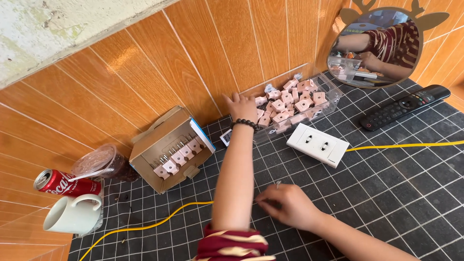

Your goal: The person uses a screwdriver to tighten screws on a small pink electrical component while holding a yellow cable. They then pick up a metal terminal, attach it to the cable, and secure it into the component. The person repeats this process with additional terminals and components.

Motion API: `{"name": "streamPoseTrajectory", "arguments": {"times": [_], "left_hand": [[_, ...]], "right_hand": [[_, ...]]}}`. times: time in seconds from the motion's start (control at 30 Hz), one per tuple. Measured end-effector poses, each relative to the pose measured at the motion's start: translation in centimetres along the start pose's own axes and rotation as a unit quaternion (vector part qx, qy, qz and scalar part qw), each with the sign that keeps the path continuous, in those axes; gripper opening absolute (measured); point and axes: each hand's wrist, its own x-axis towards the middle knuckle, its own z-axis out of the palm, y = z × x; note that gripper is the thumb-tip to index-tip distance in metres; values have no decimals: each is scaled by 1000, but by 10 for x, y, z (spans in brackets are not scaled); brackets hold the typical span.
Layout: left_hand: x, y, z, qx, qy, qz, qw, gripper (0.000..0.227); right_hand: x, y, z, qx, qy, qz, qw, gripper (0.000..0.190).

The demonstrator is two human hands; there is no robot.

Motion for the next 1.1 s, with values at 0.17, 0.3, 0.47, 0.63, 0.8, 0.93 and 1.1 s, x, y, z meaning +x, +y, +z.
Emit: {"name": "streamPoseTrajectory", "arguments": {"times": [0.17, 0.3, 0.47, 0.63, 0.8, 0.93, 1.1], "left_hand": [[-55, -21, -17, -149, 198, 78, 966, 49], [-171, -27, -40, -290, 279, 264, 876, 53], [-274, -40, -24, -336, 193, 384, 838, 65], [-313, -59, 17, -417, 87, 376, 823, 75], [-314, -63, 76, -372, 125, 138, 909, 49], [-301, -65, 101, -326, 79, 130, 933, 46], [-299, -61, 103, -389, 125, 108, 906, 35]], "right_hand": [[16, -5, -15, 301, 122, 320, 890, 23], [6, 50, -18, 589, 105, 466, 652, 52], [13, 25, -47, 645, -55, 480, 592, 69], [8, 21, -31, 622, -105, 469, 619, 29], [14, 26, -28, 645, 11, 440, 625, 43], [20, 24, -33, 637, 51, 391, 663, 45], [20, 23, -34, 653, 59, 352, 668, 49]]}}
